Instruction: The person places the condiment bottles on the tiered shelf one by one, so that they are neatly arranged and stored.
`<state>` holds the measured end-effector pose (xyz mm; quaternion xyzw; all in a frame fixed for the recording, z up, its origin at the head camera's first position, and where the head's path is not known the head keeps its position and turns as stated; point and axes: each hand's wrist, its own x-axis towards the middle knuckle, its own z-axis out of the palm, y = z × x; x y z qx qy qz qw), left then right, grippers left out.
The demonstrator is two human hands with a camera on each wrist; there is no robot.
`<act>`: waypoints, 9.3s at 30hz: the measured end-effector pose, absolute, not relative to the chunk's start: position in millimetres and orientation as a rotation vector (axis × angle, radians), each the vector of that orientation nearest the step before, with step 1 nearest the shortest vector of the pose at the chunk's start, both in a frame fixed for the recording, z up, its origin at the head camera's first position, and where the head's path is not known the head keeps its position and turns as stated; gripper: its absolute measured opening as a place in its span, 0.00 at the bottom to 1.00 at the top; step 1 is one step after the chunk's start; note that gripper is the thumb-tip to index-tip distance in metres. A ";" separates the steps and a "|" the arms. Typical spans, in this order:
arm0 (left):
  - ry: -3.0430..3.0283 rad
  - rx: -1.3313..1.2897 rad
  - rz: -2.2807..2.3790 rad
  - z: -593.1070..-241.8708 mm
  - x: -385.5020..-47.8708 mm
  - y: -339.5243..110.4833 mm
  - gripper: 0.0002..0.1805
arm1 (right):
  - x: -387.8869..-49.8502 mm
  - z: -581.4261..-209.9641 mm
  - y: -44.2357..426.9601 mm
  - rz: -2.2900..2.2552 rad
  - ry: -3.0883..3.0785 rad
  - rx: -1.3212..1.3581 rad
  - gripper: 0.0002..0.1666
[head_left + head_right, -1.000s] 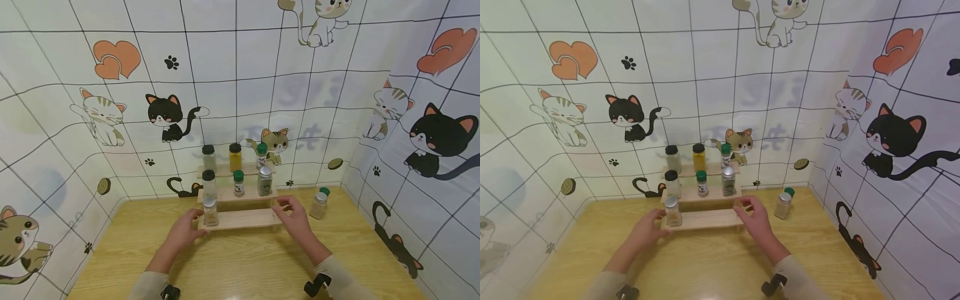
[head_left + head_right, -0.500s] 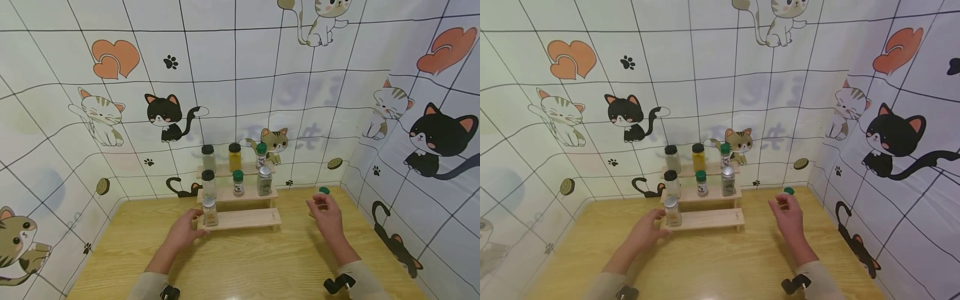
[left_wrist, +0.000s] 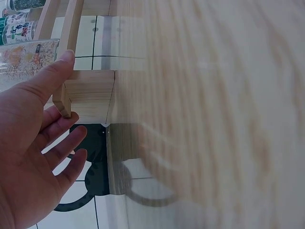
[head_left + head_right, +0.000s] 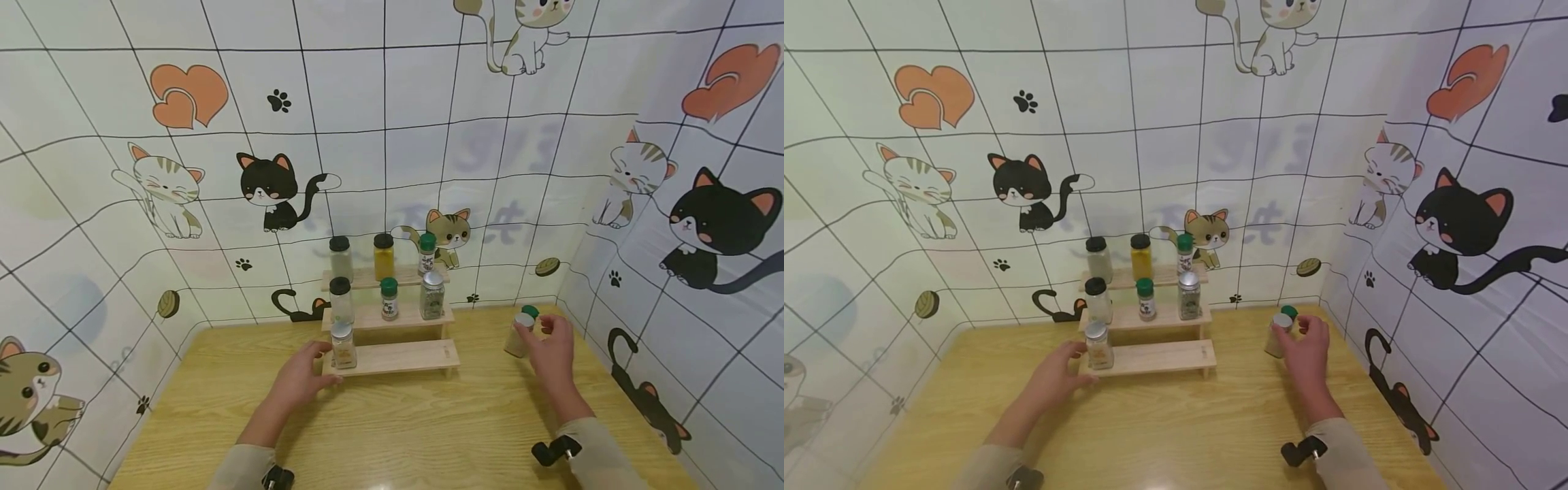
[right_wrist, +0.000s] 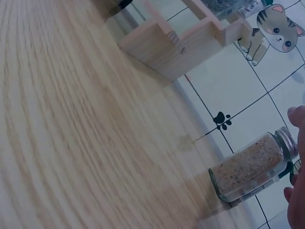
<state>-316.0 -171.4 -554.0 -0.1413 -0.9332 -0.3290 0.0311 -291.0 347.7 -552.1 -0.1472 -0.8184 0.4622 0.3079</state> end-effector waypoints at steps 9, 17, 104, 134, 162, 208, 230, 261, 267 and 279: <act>-2.872 -0.432 -1.037 -553.6 -315.3 -171.8 0.37 | -304.9 -559.0 338.2 1.093 -2.221 -0.439 0.40; -2.866 -0.432 -1.034 -554.8 -316.4 -171.7 0.37 | -308.6 -565.4 334.0 1.076 -2.216 -0.471 0.37; -2.864 -0.423 -1.055 -555.9 -315.4 -171.5 0.36 | -325.5 -502.4 172.7 1.795 -2.456 0.891 0.32; -2.871 -0.414 -1.063 -555.3 -318.7 -172.3 0.36 | -327.6 -514.3 163.8 1.787 -2.449 0.858 0.41; -2.869 -0.422 -1.040 -556.0 -318.4 -171.7 0.37 | -295.9 -530.9 318.6 1.430 -2.340 0.307 0.26; -2.867 -0.417 -1.055 -555.3 -318.1 -171.9 0.37 | -338.8 -569.6 380.9 1.286 -2.233 -0.422 0.36; -2.871 -0.412 -1.044 -554.4 -316.7 -171.6 0.37 | -310.6 -545.0 352.8 1.315 -2.351 -0.007 0.24; -2.859 -0.419 -1.066 -553.8 -315.8 -171.4 0.36 | -310.9 -505.8 256.6 1.465 -2.364 0.625 0.26; -2.857 -0.413 -1.067 -555.1 -315.9 -171.4 0.35 | -314.0 -506.2 244.3 1.481 -2.359 0.709 0.26; -2.857 -0.397 -1.087 -558.9 -319.5 -173.6 0.36 | -316.1 -513.1 239.0 1.470 -2.415 0.653 0.27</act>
